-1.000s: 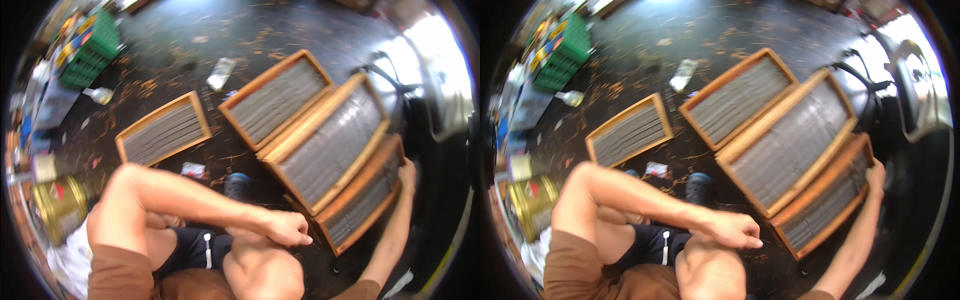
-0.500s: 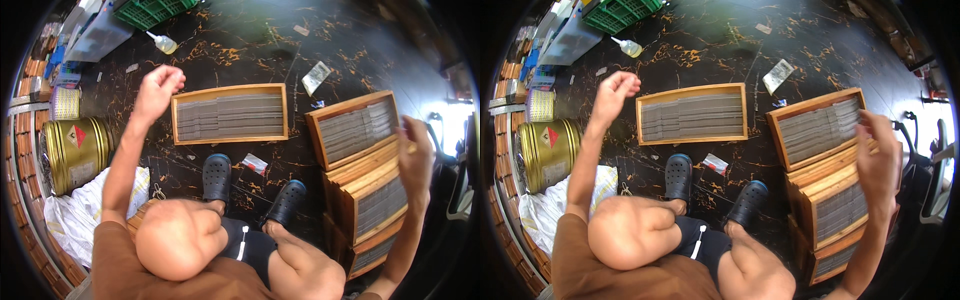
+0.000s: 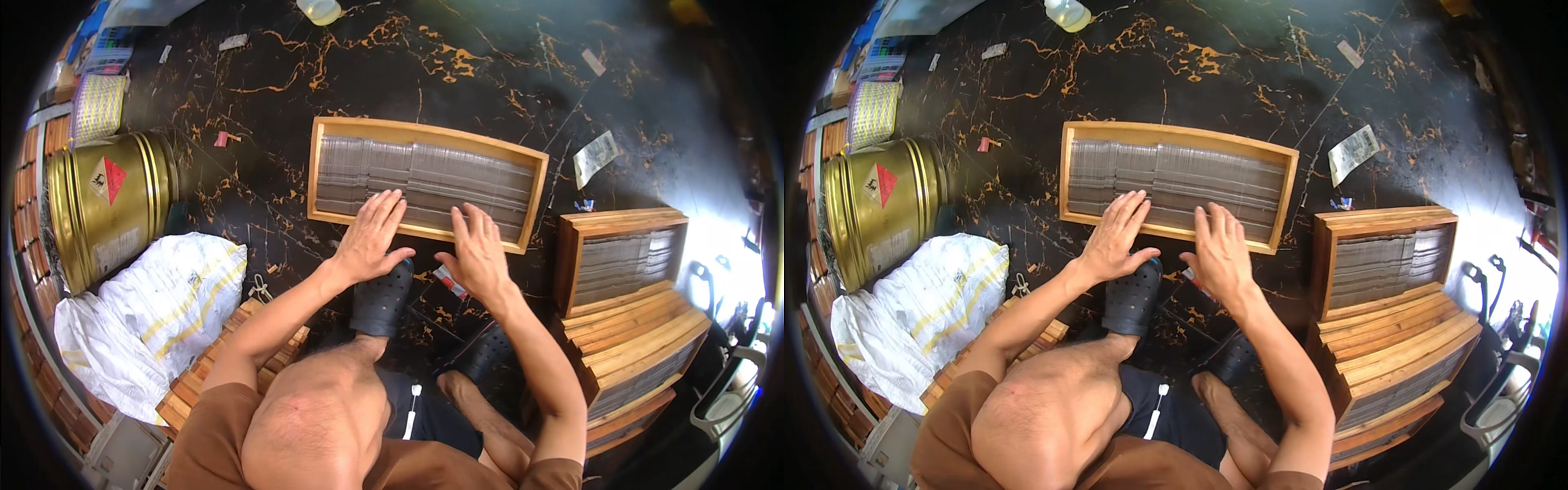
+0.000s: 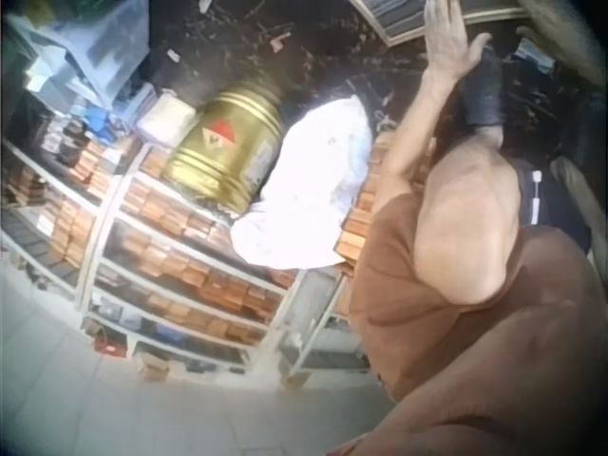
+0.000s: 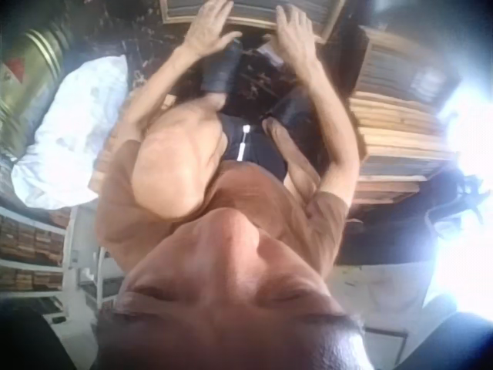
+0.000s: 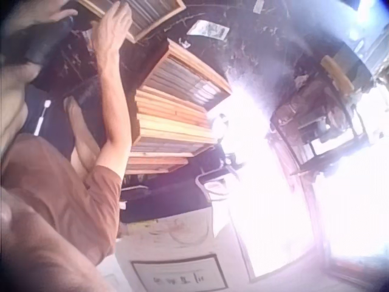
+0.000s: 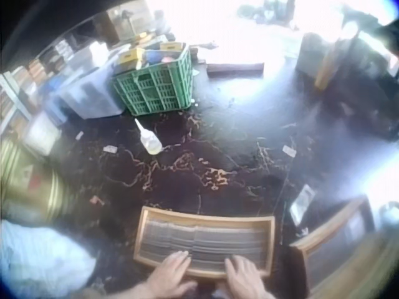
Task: The person sits on the floor and assembles wooden frames by inserting thin metal strips into slots. They handle multiple frames, placing them aside after each assembly.
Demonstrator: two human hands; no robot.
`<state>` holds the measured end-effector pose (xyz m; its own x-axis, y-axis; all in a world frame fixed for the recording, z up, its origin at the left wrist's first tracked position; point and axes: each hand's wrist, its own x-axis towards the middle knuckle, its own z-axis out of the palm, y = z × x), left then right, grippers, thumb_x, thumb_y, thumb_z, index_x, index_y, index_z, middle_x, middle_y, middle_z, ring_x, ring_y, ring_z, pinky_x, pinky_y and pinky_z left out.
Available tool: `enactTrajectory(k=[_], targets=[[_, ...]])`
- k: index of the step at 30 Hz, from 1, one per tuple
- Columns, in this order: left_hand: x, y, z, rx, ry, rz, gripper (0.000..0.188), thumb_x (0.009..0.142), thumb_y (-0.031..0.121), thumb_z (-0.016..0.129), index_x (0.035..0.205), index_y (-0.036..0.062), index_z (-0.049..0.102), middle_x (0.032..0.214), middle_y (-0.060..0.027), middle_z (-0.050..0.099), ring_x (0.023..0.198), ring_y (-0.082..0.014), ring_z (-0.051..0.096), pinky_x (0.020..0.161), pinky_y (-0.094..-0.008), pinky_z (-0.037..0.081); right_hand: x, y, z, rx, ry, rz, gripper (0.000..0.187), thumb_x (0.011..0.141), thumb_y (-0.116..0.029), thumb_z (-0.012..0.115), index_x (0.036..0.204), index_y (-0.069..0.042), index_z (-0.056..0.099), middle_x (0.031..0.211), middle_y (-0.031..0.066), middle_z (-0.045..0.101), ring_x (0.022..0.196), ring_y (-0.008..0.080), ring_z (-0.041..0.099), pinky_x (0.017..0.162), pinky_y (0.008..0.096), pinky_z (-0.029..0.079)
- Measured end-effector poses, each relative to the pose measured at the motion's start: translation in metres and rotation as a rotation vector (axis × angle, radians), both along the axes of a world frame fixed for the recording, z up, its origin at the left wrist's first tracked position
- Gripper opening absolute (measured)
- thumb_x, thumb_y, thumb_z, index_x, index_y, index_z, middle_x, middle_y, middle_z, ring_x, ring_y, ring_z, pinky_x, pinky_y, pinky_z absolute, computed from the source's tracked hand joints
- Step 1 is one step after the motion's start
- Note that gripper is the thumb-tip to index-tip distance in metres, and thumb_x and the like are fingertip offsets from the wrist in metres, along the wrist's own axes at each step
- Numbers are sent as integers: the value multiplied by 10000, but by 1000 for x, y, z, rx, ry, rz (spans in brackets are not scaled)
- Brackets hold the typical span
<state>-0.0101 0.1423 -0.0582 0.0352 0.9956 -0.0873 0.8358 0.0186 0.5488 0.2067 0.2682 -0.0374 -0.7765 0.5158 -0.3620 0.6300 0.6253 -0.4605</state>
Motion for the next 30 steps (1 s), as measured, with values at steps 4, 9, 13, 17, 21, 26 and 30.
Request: enactTrajectory(k=[4, 9, 13, 17, 21, 26, 30], targets=[[-3, 8, -9, -23, 14, -20, 977, 813, 359, 847, 1545, -51, 347, 1550, -243, 352, 1446, -428, 331, 1223, -525, 279, -15, -14, -23, 134, 126, -61, 894, 789, -290, 850, 1488, 60, 417, 1487, 248, 416, 1411, 411, 386, 1195, 528, 297], [-1, 18, -18, 0, 7, -12, 1007, 772, 331, 872, 1538, -60, 348, 1487, -228, 402, 1409, -396, 369, 1216, -509, 278, -16, -19, -40, 147, 222, -132, 922, 727, -190, 843, 1490, 73, 397, 1463, 261, 409, 1383, 446, 375, 1203, 545, 275], [5, 21, -26, 16, 41, -27, 999, 755, 296, 875, 1538, -49, 358, 1485, -219, 396, 1400, -396, 363, 1211, -507, 277, -20, -12, -44, 178, 174, -116, 915, 703, -161, 823, 1479, 84, 402, 1446, 256, 426, 1379, 442, 388, 1203, 530, 289], [9, 14, -30, 32, 36, -37, 837, 774, 223, 850, 1465, -47, 463, 1429, -208, 458, 1361, -398, 414, 1186, -508, 333, -22, -5, -39, 141, 135, -85, 906, 695, -165, 835, 1462, 84, 421, 1416, 248, 456, 1354, 431, 419, 1182, 498, 328], [9, 7, -13, 132, -91, 90, 567, 833, 184, 817, 1312, -32, 606, 1301, -181, 563, 1260, -372, 518, 1101, -481, 416, -28, 1, -29, 145, 124, -57, 857, 714, -200, 855, 1419, 90, 464, 1364, 240, 501, 1297, 419, 465, 1146, 503, 356], [-30, -11, -10, 216, -2, 422, 117, 840, 114, 794, 887, 37, 720, 870, -86, 635, 853, -288, 581, 792, -391, 462, -76, 16, -16, 18, 394, -44, 523, 863, -77, 691, 1330, 110, 546, 1248, 245, 580, 1163, 387, 559, 1011, 442, 467], [-55, -8, -8, 73, 67, 497, 196, 813, 201, 831, 786, 66, 692, 783, -68, 633, 801, -294, 572, 758, -406, 444, -142, 24, -42, 124, 368, 29, 451, 863, -25, 584, 1297, 96, 564, 1166, 195, 597, 1098, 351, 572, 973, 417, 483]])
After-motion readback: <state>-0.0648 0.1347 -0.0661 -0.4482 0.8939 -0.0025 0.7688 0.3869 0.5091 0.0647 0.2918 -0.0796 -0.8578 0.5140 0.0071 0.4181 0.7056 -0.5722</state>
